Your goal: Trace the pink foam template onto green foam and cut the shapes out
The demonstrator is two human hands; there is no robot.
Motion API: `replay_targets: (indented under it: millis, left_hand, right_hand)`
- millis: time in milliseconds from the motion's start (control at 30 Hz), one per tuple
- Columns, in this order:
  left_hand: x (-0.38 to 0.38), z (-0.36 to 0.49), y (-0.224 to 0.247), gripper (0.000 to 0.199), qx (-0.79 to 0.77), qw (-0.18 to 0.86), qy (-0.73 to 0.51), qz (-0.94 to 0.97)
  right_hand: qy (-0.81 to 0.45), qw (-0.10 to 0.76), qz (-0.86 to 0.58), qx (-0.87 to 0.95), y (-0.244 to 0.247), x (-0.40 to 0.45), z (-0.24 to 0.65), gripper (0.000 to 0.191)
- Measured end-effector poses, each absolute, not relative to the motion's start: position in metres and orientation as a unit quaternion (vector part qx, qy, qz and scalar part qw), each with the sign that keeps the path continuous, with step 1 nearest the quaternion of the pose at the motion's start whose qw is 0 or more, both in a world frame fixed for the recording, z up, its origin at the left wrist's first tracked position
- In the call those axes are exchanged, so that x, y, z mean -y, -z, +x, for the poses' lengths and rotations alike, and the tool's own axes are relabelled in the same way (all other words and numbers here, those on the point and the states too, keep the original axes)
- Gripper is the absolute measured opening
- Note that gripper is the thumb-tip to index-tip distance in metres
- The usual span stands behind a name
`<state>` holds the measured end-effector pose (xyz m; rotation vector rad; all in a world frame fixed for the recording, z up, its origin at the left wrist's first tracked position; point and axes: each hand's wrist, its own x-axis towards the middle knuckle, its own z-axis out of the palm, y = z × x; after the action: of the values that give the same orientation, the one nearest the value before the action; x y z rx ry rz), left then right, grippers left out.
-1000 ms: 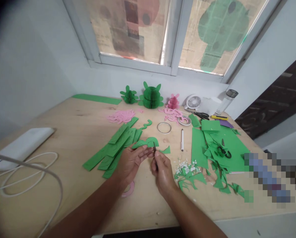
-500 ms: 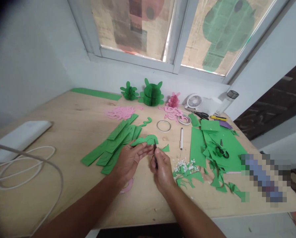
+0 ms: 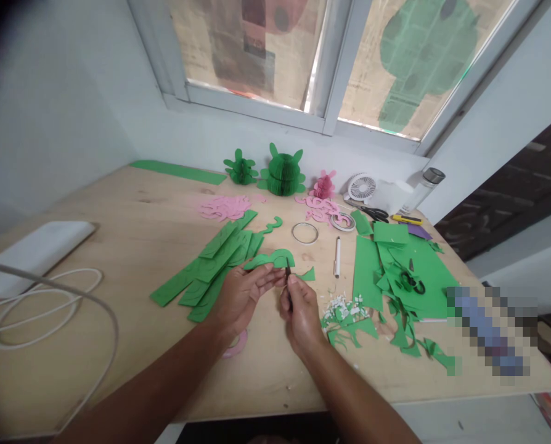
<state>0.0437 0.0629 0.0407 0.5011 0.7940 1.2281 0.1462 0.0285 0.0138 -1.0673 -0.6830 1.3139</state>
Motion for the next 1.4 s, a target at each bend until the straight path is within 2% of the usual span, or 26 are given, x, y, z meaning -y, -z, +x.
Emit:
replay_targets:
  millis: [1400]
  left_hand:
    - [-0.0641,0.0414,-0.0407,0.029,-0.356,0.716,-0.551,0.238]
  right_hand:
    - [-0.566,0.612,-0.478,0.275,-0.0126,-0.0295,0.1455,0.05]
